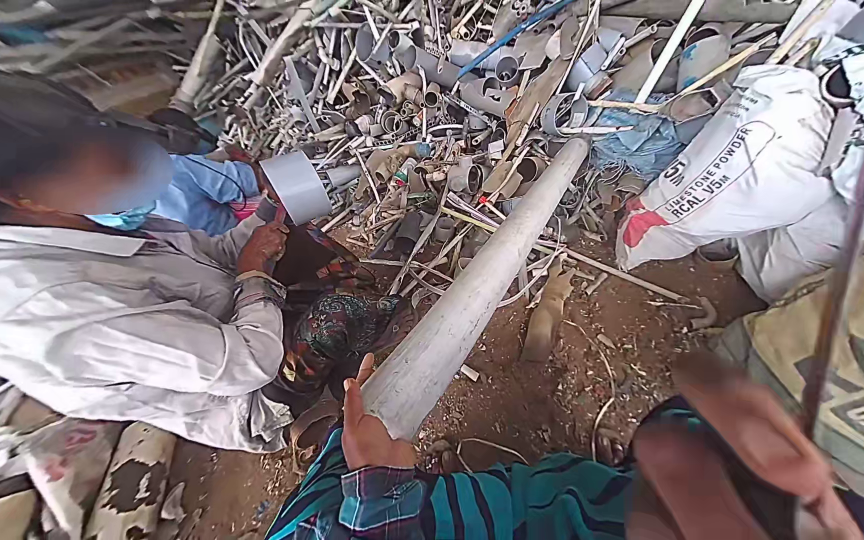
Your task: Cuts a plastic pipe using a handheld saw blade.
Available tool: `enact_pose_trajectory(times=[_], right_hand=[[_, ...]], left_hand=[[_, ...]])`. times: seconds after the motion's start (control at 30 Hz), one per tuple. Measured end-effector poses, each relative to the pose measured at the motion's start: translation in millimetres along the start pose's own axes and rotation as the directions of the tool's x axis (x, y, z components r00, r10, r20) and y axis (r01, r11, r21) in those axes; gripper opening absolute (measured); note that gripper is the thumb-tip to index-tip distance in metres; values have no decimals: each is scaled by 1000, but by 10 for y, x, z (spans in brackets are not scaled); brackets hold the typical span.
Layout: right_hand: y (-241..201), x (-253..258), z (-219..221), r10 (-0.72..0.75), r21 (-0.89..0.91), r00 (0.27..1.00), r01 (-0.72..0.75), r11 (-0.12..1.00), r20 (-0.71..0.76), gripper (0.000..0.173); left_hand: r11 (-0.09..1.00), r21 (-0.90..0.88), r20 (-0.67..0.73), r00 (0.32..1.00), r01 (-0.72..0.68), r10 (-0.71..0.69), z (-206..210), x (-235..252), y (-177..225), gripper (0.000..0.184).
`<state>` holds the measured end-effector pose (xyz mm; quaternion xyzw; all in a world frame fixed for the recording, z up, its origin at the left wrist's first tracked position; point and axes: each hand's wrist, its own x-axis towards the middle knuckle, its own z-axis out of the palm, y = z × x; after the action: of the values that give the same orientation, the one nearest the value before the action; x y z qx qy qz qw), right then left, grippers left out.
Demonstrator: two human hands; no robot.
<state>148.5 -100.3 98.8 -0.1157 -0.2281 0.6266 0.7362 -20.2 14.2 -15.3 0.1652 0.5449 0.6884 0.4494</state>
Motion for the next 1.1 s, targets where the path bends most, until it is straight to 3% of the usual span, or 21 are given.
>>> enact_pose_trajectory(times=[0.03, 0.1, 0.17, 0.23, 0.3, 0.37, 0.43, 0.47, 0.5, 0.57, 0.67, 0.73, 0.77, 0.83, 0.87, 0.9, 0.93, 0.97, 1.0, 1.03, 1.1], right_hand=[[134, 194, -192, 43, -33, 994, -40, 999, 100, 14], [362, 461, -547, 88, -363, 995, -100, 926, -50, 10], [538, 592, -844, 166, -736, 963, -268, 621, -211, 22], [727, 561, -1091, 253, -947, 952, -229, 226, -170, 34], [921, 435, -1215, 277, -990, 961, 44, -133, 5, 30], [1045, 413, -1319, 326, -880, 936, 263, -395, 134, 27], [1098, 580, -1534, 313, -802, 942, 278, -528, 120, 28], [1079, 722, -1628, 293, -791, 955, 208, -576, 38, 29], [1016, 894, -1646, 290, -775, 944, 63, -628, -159, 35], [872, 1248, -1660, 222, -680, 827, -238, -694, -516, 44], [899, 1264, -1650, 234, -687, 807, -266, -676, -542, 50], [1134, 917, -1558, 314, -778, 894, -57, -626, -318, 48], [1307, 679, -1651, 292, -797, 957, 169, -579, -10, 40], [1525, 441, -1813, 228, -686, 873, 482, -546, 431, 30], [1552, 444, -1882, 191, -662, 851, 505, -554, 490, 27], [1541, 498, -1954, 153, -685, 883, 445, -577, 444, 27], [1482, 598, -1997, 127, -744, 954, 293, -600, 273, 29], [1361, 767, -1972, 143, -790, 989, 52, -610, -46, 36], [1218, 987, -1936, 167, -758, 925, -165, -631, -341, 44], [1108, 1151, -1930, 178, -711, 853, -273, -647, -490, 48], [1059, 1163, -1835, 231, -710, 818, -274, -649, -526, 50]], left_hand=[[1000, 4, -1, 1000, 20, -20, -10, 29, 11, 52], [999, 33, -15, 1000, 25, -25, -17, 58, 12, 53], [999, 47, -13, 1000, -9, 9, -90, 131, -46, 52], [999, 36, 25, 1000, 1, -2, -127, 170, -40, 53], [999, 9, 29, 999, 45, -46, -156, 226, -48, 54], [989, -13, -42, 988, 145, -146, -93, 210, 56, 52], [982, -18, -67, 980, 188, -189, -86, 238, 85, 53], [979, -19, -60, 977, 204, -205, -100, 262, 86, 55], [976, -23, -61, 974, 217, -218, -107, 283, 89, 56], [975, -17, -74, 972, 223, -224, -101, 300, 101, 57], [973, -23, -75, 970, 231, -233, -93, 313, 141, 58], [971, -32, -81, 968, 237, -239, -82, 325, 147, 58], [971, -42, -87, 968, 234, -237, -87, 336, 138, 58], [973, -59, -113, 967, 222, -227, -81, 357, 121, 56], [974, -67, -117, 967, 218, -225, -75, 367, 119, 56], [973, -66, -114, 968, 219, -226, -91, 386, 115, 57], [975, -53, -110, 970, 214, -218, -123, 422, 100, 57], [980, -25, -120, 972, 199, -200, -171, 484, 64, 55], [979, -18, -123, 971, 204, -204, -182, 512, 48, 58], [980, -18, -134, 971, 197, -197, -219, 565, -5, 59], [980, -19, -106, 974, 197, -198, -274, 614, -45, 61]])
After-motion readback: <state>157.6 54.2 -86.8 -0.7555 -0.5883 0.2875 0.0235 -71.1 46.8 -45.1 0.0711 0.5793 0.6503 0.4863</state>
